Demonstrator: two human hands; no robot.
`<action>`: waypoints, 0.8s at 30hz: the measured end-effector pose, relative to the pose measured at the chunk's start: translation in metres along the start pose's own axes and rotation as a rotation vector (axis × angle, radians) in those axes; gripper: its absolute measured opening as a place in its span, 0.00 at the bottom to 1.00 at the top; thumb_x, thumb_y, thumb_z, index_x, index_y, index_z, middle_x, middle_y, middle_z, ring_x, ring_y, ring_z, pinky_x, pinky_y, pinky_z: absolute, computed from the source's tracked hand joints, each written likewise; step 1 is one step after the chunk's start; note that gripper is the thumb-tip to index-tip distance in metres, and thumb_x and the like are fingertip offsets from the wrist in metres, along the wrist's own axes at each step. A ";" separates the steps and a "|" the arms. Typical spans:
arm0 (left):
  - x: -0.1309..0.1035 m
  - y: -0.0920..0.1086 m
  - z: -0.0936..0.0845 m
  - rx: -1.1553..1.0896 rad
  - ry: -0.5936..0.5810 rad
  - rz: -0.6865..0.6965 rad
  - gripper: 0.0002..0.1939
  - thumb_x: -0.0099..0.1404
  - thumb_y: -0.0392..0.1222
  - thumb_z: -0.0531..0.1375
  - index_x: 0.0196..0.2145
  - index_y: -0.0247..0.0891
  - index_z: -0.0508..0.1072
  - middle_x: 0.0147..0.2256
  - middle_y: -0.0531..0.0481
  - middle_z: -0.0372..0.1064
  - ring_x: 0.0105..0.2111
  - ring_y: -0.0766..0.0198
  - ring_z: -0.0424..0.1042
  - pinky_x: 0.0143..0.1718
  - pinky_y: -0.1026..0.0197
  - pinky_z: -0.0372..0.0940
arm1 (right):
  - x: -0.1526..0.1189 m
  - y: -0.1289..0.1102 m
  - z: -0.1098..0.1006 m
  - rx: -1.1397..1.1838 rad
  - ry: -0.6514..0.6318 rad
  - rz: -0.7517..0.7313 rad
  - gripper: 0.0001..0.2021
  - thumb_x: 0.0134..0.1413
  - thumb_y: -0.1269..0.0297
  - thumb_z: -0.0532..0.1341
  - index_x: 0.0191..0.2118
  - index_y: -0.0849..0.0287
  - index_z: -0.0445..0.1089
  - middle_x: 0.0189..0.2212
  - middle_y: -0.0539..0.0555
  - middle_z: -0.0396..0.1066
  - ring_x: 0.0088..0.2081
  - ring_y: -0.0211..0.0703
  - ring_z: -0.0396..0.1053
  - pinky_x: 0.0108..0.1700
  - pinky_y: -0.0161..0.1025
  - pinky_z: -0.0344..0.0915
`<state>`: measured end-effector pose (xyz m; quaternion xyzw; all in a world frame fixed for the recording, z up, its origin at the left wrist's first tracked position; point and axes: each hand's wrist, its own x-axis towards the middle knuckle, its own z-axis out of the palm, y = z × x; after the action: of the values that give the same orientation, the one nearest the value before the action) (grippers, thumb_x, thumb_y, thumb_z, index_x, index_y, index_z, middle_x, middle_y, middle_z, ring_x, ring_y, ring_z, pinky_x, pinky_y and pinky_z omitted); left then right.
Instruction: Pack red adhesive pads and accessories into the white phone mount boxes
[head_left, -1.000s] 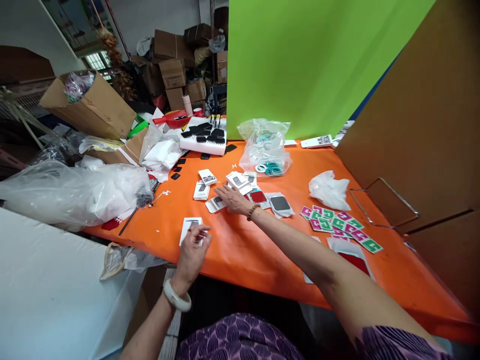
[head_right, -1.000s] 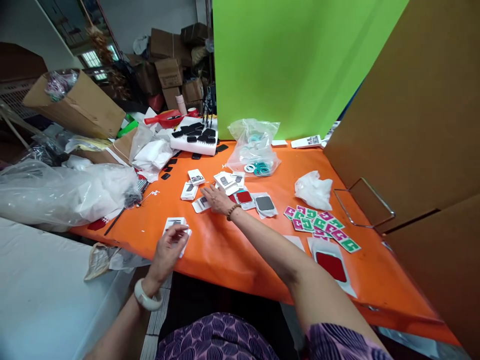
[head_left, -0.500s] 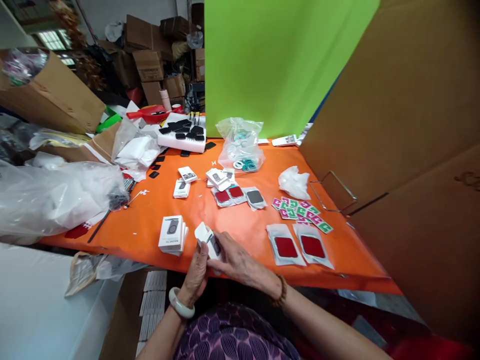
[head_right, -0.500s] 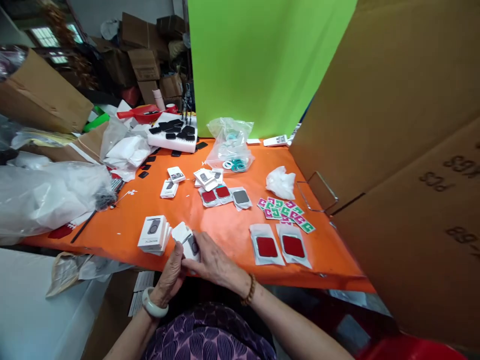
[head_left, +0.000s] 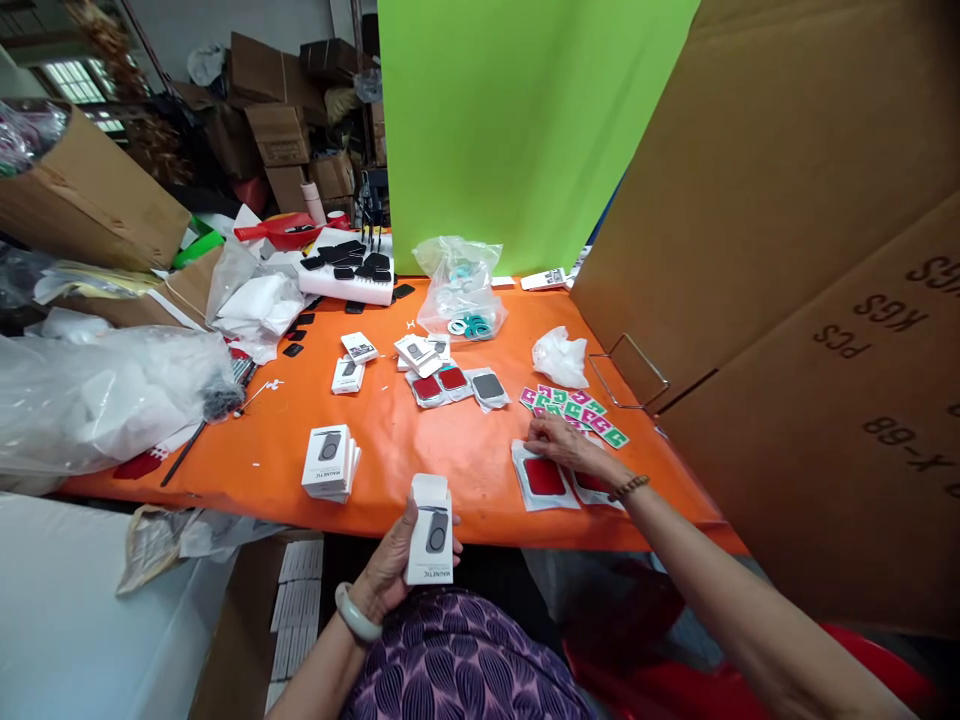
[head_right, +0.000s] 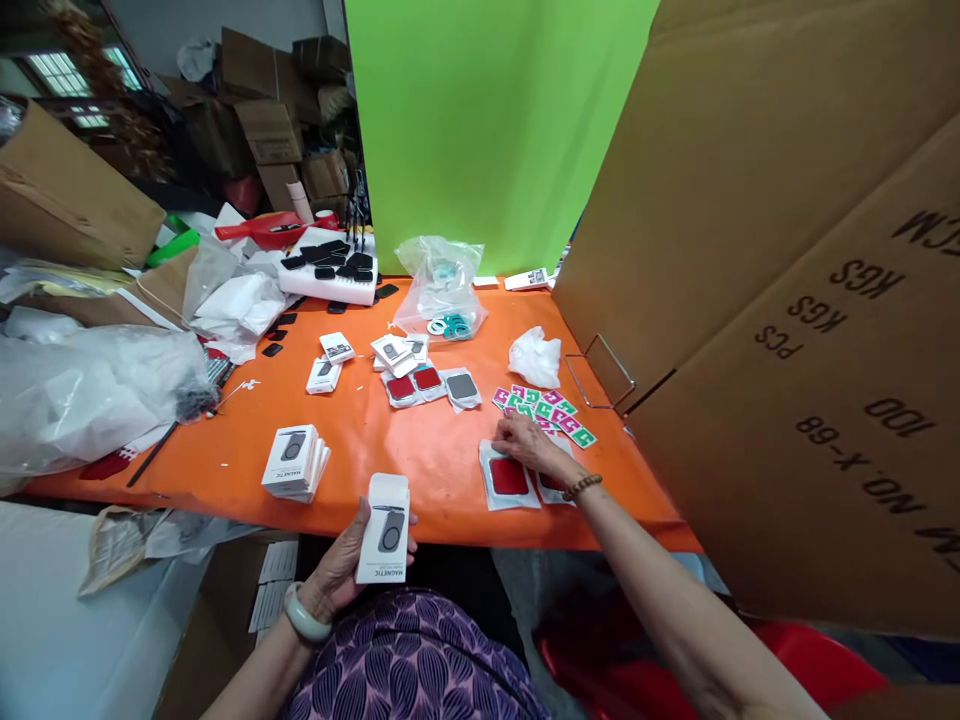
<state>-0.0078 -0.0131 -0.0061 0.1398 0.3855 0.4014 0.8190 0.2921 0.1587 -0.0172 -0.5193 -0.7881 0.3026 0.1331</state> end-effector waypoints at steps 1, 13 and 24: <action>0.000 -0.003 -0.001 -0.001 -0.007 -0.009 0.36 0.60 0.67 0.53 0.42 0.25 0.74 0.30 0.37 0.76 0.27 0.61 0.76 0.30 0.64 0.69 | 0.000 0.000 -0.002 0.069 -0.039 0.012 0.13 0.52 0.54 0.59 0.26 0.59 0.65 0.28 0.52 0.65 0.31 0.41 0.61 0.35 0.38 0.59; 0.007 -0.011 -0.010 -0.078 -0.073 -0.060 0.41 0.55 0.72 0.52 0.39 0.24 0.74 0.28 0.36 0.75 0.26 0.58 0.75 0.27 0.61 0.68 | -0.007 -0.018 -0.002 0.482 -0.104 0.032 0.14 0.42 0.57 0.67 0.34 0.58 0.69 0.28 0.50 0.68 0.28 0.39 0.64 0.28 0.35 0.60; 0.003 -0.024 -0.017 -0.041 -0.277 -0.085 0.42 0.53 0.73 0.54 0.43 0.27 0.73 0.31 0.37 0.75 0.31 0.56 0.75 0.35 0.58 0.67 | -0.013 -0.143 0.042 0.966 0.311 0.033 0.14 0.42 0.55 0.67 0.33 0.57 0.70 0.30 0.50 0.72 0.31 0.41 0.69 0.35 0.39 0.67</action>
<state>-0.0065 -0.0274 -0.0320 0.1608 0.2663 0.3510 0.8832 0.1703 0.0931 0.0395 -0.4495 -0.5207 0.5539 0.4691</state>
